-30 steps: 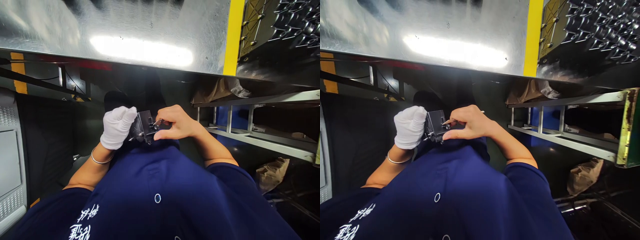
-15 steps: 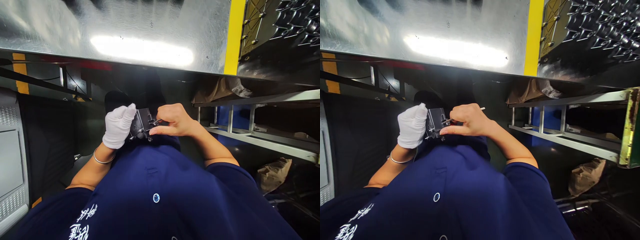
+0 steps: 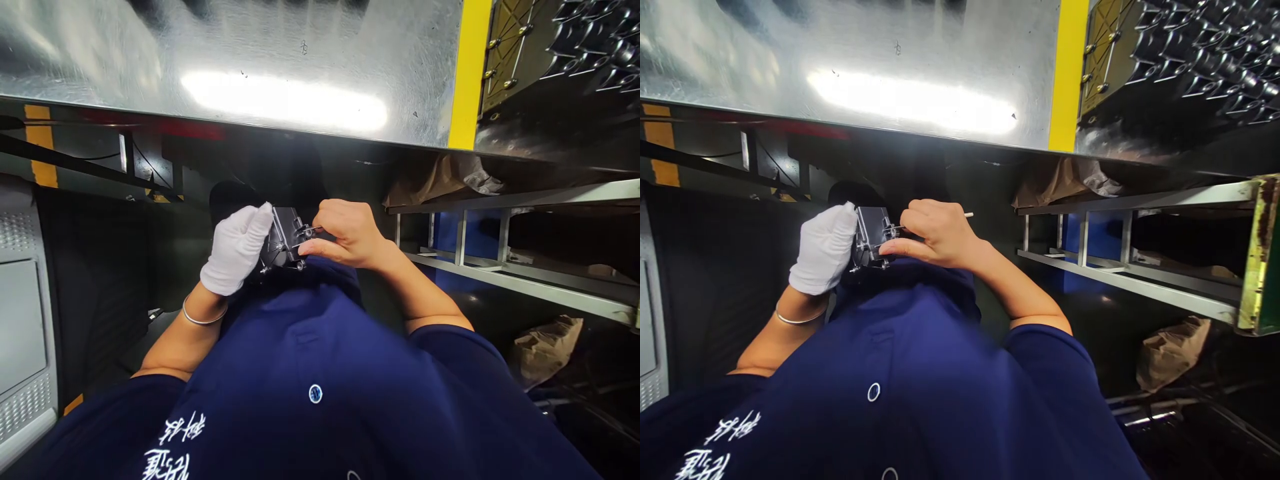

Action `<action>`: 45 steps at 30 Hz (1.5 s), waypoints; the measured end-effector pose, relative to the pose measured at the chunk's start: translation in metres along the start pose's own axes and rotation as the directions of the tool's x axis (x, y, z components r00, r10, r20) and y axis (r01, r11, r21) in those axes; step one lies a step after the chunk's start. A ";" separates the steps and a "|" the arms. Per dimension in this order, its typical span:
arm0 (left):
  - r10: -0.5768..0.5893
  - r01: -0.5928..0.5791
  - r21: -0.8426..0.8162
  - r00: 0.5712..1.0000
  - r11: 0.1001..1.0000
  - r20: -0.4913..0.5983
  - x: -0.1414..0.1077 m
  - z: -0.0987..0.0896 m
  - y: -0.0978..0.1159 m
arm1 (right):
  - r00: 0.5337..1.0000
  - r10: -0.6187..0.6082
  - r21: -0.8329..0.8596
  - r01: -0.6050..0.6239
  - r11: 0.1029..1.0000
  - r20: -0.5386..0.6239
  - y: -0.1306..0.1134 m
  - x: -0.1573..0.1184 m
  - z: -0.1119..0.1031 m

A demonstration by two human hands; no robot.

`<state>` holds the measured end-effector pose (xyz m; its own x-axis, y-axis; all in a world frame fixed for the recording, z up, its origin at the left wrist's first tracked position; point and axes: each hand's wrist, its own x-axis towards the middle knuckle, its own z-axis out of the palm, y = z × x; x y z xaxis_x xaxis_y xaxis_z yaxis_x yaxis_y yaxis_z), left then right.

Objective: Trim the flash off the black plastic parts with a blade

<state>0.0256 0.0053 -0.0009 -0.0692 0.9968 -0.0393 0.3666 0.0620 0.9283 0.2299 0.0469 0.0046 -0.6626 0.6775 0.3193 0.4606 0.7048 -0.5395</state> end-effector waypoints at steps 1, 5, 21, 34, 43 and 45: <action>-0.019 0.019 -0.004 1.000 1.000 -0.016 0.000 0.001 0.001 | 1.000 0.010 -0.015 -0.010 1.000 0.014 0.000 0.000 0.000; -0.083 0.082 -0.015 0.995 0.997 -0.059 -0.001 0.005 0.004 | 1.000 0.016 -0.023 -0.016 1.000 -0.012 0.000 0.001 0.001; -0.141 0.140 -0.014 0.987 0.990 -0.078 -0.001 0.008 0.008 | 0.995 0.045 -0.078 -0.051 0.996 -0.084 -0.002 -0.004 0.005; -0.149 0.147 -0.071 0.988 0.987 -0.032 -0.002 0.010 0.006 | 0.957 0.026 0.332 -0.126 0.935 0.289 -0.001 -0.002 -0.010; -0.266 0.251 -0.149 0.960 0.956 -0.088 0.006 0.006 0.008 | 0.994 0.102 0.396 -0.080 0.915 -0.035 -0.001 0.003 -0.003; -0.325 0.288 -0.249 0.938 0.925 -0.121 0.013 0.003 0.010 | 0.973 0.204 0.426 -0.138 0.894 -0.113 -0.003 0.006 -0.005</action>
<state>0.0308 0.0187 0.0067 -0.2958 0.9090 -0.2936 0.0884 0.3320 0.9391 0.2278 0.0498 0.0117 -0.4840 0.8261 0.2884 0.2516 0.4471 -0.8584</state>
